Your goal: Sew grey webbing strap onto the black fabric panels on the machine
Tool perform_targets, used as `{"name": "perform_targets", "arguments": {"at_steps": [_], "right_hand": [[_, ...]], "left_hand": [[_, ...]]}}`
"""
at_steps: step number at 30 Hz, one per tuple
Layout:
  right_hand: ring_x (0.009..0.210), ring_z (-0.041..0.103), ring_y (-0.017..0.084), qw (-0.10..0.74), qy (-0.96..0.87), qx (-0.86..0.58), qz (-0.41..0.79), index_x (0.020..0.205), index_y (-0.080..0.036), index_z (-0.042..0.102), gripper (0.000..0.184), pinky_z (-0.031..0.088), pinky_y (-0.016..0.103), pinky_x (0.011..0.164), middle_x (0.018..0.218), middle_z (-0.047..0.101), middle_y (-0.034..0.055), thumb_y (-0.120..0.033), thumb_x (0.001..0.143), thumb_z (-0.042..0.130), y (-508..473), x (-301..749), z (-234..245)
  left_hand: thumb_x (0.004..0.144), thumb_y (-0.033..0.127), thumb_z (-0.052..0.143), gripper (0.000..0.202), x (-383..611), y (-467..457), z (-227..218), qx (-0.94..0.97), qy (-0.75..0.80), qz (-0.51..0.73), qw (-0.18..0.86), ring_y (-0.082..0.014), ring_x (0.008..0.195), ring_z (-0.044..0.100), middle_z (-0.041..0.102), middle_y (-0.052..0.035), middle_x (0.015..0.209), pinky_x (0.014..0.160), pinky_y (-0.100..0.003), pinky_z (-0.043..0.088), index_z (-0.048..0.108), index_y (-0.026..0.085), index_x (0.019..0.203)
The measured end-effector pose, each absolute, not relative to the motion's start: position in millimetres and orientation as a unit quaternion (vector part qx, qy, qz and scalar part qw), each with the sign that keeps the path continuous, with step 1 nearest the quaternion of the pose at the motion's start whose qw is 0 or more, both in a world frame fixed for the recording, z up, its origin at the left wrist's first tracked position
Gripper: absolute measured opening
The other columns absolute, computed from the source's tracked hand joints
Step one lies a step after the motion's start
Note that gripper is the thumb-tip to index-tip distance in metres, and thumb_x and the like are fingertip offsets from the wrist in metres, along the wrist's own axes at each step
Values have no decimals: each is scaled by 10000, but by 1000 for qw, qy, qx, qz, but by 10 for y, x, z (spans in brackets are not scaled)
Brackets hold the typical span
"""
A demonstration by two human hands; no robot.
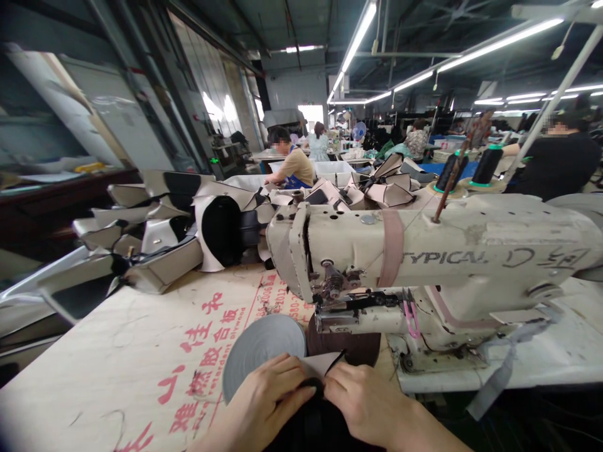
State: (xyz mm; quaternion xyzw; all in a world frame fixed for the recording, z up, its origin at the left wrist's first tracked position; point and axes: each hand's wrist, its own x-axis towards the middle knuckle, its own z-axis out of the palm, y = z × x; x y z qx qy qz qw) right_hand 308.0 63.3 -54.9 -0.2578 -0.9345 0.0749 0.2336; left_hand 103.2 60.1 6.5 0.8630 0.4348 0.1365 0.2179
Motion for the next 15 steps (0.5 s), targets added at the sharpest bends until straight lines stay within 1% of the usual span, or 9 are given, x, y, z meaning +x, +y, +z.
{"name": "perform_targets", "arguments": {"at_steps": [2, 4, 7, 9, 10, 12, 14, 15], "right_hand": [[725, 526, 164, 250, -928, -266, 71, 827, -134, 542, 238, 432, 267, 613, 773, 578, 56, -112, 909, 319, 631, 3063, -560], [696, 530, 156, 254, -925, -270, 80, 799, -146, 537, 245, 428, 262, 597, 738, 572, 43, -133, 918, 323, 625, 3046, -561], [700, 545, 154, 256, -924, -269, 96, 814, -155, 536, 239, 438, 261, 612, 743, 581, 36, -147, 925, 325, 612, 3028, -557], [715, 557, 149, 272, -915, -276, 112, 836, -162, 537, 212, 450, 255, 632, 754, 585, 30, -168, 930, 347, 599, 3021, -540], [745, 564, 149, 283, -907, -290, 117, 866, -164, 539, 185, 458, 254, 654, 785, 589, 33, -178, 930, 365, 590, 3018, -522], [878, 563, 169, 300, -892, -320, 107, 988, -164, 533, 148, 467, 279, 758, 924, 589, 55, -180, 923, 401, 572, 3010, -472], [994, 524, 190, 297, -895, -323, 87, 1105, -165, 503, 215, 442, 320, 866, 1048, 559, 73, -145, 917, 401, 557, 2999, -420], [1012, 509, 193, 289, -901, -313, 81, 1132, -163, 494, 243, 432, 331, 891, 1070, 549, 76, -126, 916, 389, 553, 2994, -401]], "left_hand": [[888, 289, 431, 268, 1042, 638, 40, 836, 449, 142, 281, -94, 677, 486, 544, 27, 715, 623, -197, 341, 530, 167, 671], [850, 307, 473, 299, 1022, 684, -5, 801, 469, 134, 347, -77, 603, 421, 462, 48, 625, 563, -192, 299, 469, 154, 592], [793, 383, 510, 376, 974, 736, -69, 740, 506, 121, 426, -74, 544, 313, 319, 60, 544, 500, -212, 230, 376, 160, 521], [771, 429, 513, 396, 954, 752, -84, 707, 523, 115, 461, -73, 519, 272, 282, 63, 523, 473, -225, 195, 364, 168, 512], [765, 443, 511, 394, 949, 756, -83, 697, 527, 113, 472, -73, 506, 265, 282, 65, 512, 463, -230, 184, 373, 170, 517], [762, 453, 501, 378, 949, 764, -71, 690, 528, 112, 481, -72, 486, 270, 300, 67, 493, 451, -234, 172, 400, 170, 531], [759, 445, 495, 365, 960, 775, -63, 690, 528, 116, 481, -72, 475, 274, 306, 68, 483, 443, -235, 162, 414, 168, 535], [756, 437, 495, 362, 968, 782, -65, 690, 528, 118, 480, -71, 473, 273, 302, 68, 479, 440, -235, 158, 413, 168, 528]]}}
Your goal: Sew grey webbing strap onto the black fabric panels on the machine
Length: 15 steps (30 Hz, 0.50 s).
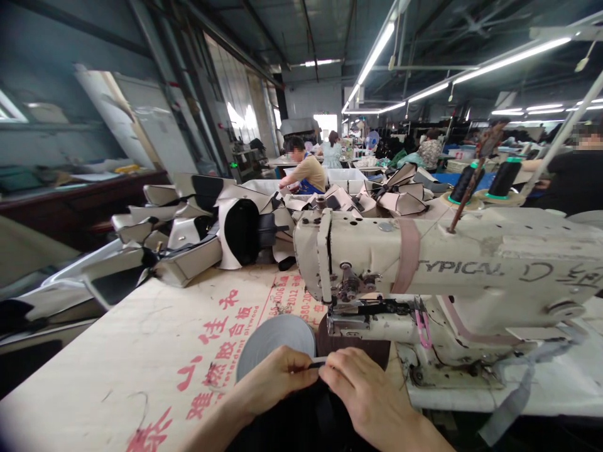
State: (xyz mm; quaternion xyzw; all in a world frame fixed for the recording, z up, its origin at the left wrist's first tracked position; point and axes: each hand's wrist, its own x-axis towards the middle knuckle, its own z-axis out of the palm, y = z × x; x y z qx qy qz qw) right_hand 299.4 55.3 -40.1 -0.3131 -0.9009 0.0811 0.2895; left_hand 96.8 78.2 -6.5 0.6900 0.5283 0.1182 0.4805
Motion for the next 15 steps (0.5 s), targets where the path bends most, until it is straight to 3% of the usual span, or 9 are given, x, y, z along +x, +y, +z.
{"name": "perform_targets", "arguments": {"at_steps": [5, 8, 11, 13, 15], "right_hand": [[899, 500, 182, 245, -927, -267, 100, 1054, -137, 535, 243, 461, 324, 821, 1011, 553, 73, -88, 906, 349, 562, 2972, -397], [877, 490, 181, 232, -934, -250, 111, 1011, -140, 543, 257, 462, 321, 798, 962, 558, 67, -55, 890, 333, 578, 2965, -407], [848, 494, 169, 258, -926, -247, 125, 994, -145, 533, 229, 458, 307, 764, 932, 566, 63, -65, 899, 340, 605, 2967, -397], [836, 503, 161, 282, -914, -255, 145, 967, -152, 526, 187, 454, 298, 752, 912, 570, 55, -85, 907, 361, 627, 2973, -385], [844, 512, 158, 293, -905, -263, 162, 942, -160, 522, 163, 455, 295, 753, 904, 573, 49, -96, 909, 375, 646, 2981, -372]], "left_hand": [[746, 352, 508, 294, 984, 767, -75, 690, 531, 131, 474, -71, 467, 312, 346, 64, 480, 433, -217, 203, 455, 155, 534], [753, 270, 516, 141, 970, 604, -13, 692, 542, 160, 450, -92, 514, 429, 474, 53, 555, 477, -207, 299, 565, 139, 777], [778, 168, 489, 322, 982, 333, 49, 729, 559, 187, 347, -140, 727, 577, 628, 14, 807, 660, -238, 426, 532, 216, 1094], [806, 118, 447, 402, 1014, 187, 35, 768, 558, 177, 261, -175, 914, 581, 624, -18, 1022, 805, -292, 448, 509, 263, 1176], [827, 82, 408, 420, 1046, 135, -24, 806, 537, 153, 197, -192, 980, 553, 595, -45, 1091, 861, -319, 452, 501, 238, 1205]]}}
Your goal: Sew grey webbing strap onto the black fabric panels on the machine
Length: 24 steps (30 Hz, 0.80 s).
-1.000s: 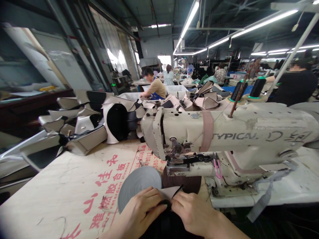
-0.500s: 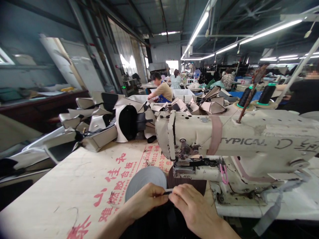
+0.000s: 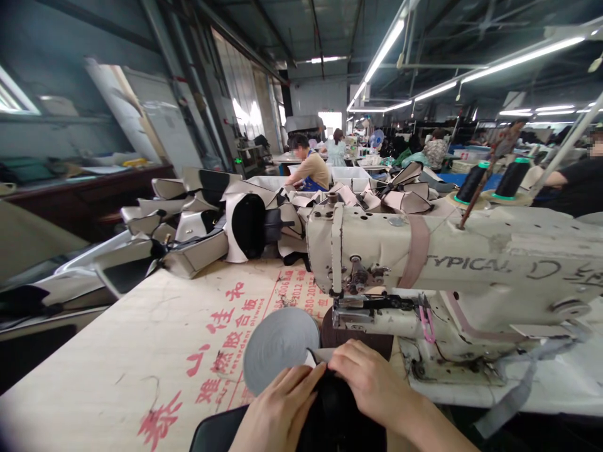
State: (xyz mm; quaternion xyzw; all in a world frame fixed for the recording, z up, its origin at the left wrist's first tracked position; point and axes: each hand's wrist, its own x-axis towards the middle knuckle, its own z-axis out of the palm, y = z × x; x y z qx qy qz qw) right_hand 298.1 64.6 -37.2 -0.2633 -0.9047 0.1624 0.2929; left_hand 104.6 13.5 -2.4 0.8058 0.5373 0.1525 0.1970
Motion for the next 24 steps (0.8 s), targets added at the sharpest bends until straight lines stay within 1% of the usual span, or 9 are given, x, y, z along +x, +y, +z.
{"name": "perform_targets", "arguments": {"at_steps": [4, 10, 13, 16, 19, 21, 24], "right_hand": [[868, 526, 159, 295, -894, -287, 179, 958, -167, 536, 158, 467, 300, 768, 921, 581, 49, -113, 908, 396, 685, 2983, -344], [886, 537, 151, 306, -879, -311, 190, 973, -176, 564, 149, 468, 290, 789, 936, 593, 39, -142, 904, 436, 754, 2943, -341], [893, 521, 158, 300, -885, -324, 148, 1019, -173, 559, 186, 451, 298, 796, 945, 582, 46, -128, 911, 415, 739, 2926, -336], [844, 501, 170, 252, -902, -345, 60, 1031, -161, 553, 223, 423, 316, 767, 904, 561, 54, -96, 905, 382, 704, 2919, -290], [786, 484, 168, 200, -920, -337, 9, 962, -149, 553, 203, 397, 309, 708, 859, 544, 49, -74, 883, 383, 718, 2915, -217], [763, 479, 159, 188, -925, -330, 17, 881, -155, 551, 163, 383, 291, 678, 828, 538, 36, -83, 875, 404, 774, 2915, -177], [755, 485, 147, 192, -923, -328, 68, 811, -173, 553, 122, 369, 268, 661, 798, 544, 16, -131, 874, 457, 889, 2924, -148]], "left_hand": [[827, 47, 407, 402, 1039, 268, -125, 875, 460, 105, 105, -185, 897, 544, 605, -50, 1002, 821, -302, 485, 495, 166, 1201], [807, 17, 395, 438, 969, 426, -107, 908, 415, 41, -36, -193, 851, 524, 608, -48, 1044, 797, -319, 481, 461, 125, 1227], [781, 6, 395, 412, 980, 427, -106, 906, 414, 27, -78, -208, 834, 514, 609, -61, 1028, 770, -338, 474, 505, 109, 1165], [765, 24, 425, 349, 991, 429, -122, 900, 429, 54, -47, -206, 818, 504, 603, -52, 991, 761, -342, 476, 551, 141, 1068], [783, 30, 419, 322, 972, 448, -166, 894, 437, 97, 8, -189, 817, 506, 599, -37, 949, 765, -328, 482, 560, 162, 1040], [815, 24, 384, 343, 948, 475, -205, 892, 433, 126, 22, -176, 822, 513, 596, -34, 941, 769, -318, 484, 554, 173, 1072], [844, 20, 348, 392, 917, 534, -243, 888, 425, 168, 43, -164, 826, 516, 587, -42, 935, 773, -300, 483, 506, 170, 1170]]}}
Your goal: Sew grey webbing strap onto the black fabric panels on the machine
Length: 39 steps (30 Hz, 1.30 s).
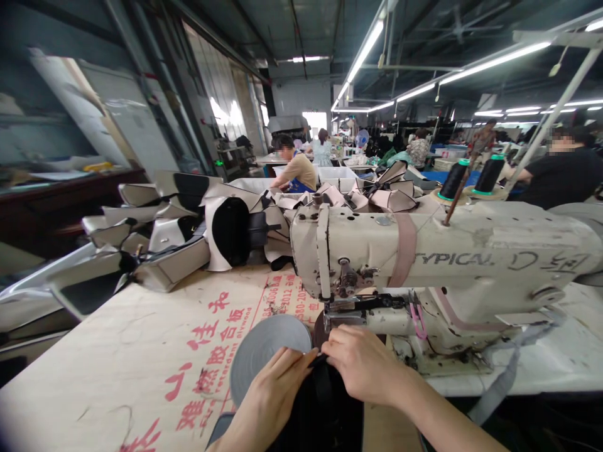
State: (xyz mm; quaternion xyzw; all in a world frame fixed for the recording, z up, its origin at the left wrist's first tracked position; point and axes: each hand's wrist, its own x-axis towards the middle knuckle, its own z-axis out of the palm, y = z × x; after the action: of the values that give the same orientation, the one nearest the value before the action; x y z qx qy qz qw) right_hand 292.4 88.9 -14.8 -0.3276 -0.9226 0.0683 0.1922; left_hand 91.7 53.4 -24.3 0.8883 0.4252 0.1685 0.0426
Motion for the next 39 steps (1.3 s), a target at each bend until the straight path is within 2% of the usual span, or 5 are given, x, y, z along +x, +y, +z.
{"name": "perform_targets", "arguments": {"at_steps": [18, 24, 30, 34, 39], "right_hand": [[855, 523, 142, 271, -837, -412, 236, 930, -212, 551, 153, 391, 248, 742, 903, 562, -4, -123, 897, 431, 814, 2841, -256], [868, 524, 143, 280, -838, -401, 242, 913, -204, 561, 153, 373, 250, 767, 902, 572, 2, -123, 900, 432, 803, 2811, -301], [841, 529, 142, 265, -848, -384, 252, 882, -195, 578, 142, 365, 248, 756, 875, 577, 4, -145, 901, 447, 793, 2852, -355], [843, 534, 134, 274, -838, -386, 270, 891, -194, 588, 153, 368, 229, 755, 885, 582, 7, -156, 904, 440, 788, 2860, -332], [822, 545, 136, 274, -828, -394, 289, 859, -184, 602, 168, 368, 223, 731, 854, 586, 14, -173, 899, 439, 720, 2814, -231]], "left_hand": [[888, 222, 403, 233, 875, 594, -133, 794, 520, 213, 233, -162, 870, 556, 583, -23, 900, 774, -273, 461, 624, 244, 958], [591, -26, 407, 795, 685, 550, -209, 779, 546, 152, 269, -168, 1253, 391, 421, 10, 1383, 1064, -293, 288, 407, 278, 1325], [717, 66, 418, 417, 620, 830, 4, 833, 379, 13, 404, -169, 830, 619, 705, 32, 935, 757, -233, 464, 661, 251, 1003], [842, 309, 446, 308, 473, 841, 34, 813, 368, 19, 450, -145, 812, 580, 672, 68, 950, 749, -206, 442, 614, 265, 1097], [896, 490, 277, 488, 440, 690, -206, 764, 489, 88, 411, -85, 522, 377, 425, 46, 571, 490, -185, 324, 560, 155, 683]]}}
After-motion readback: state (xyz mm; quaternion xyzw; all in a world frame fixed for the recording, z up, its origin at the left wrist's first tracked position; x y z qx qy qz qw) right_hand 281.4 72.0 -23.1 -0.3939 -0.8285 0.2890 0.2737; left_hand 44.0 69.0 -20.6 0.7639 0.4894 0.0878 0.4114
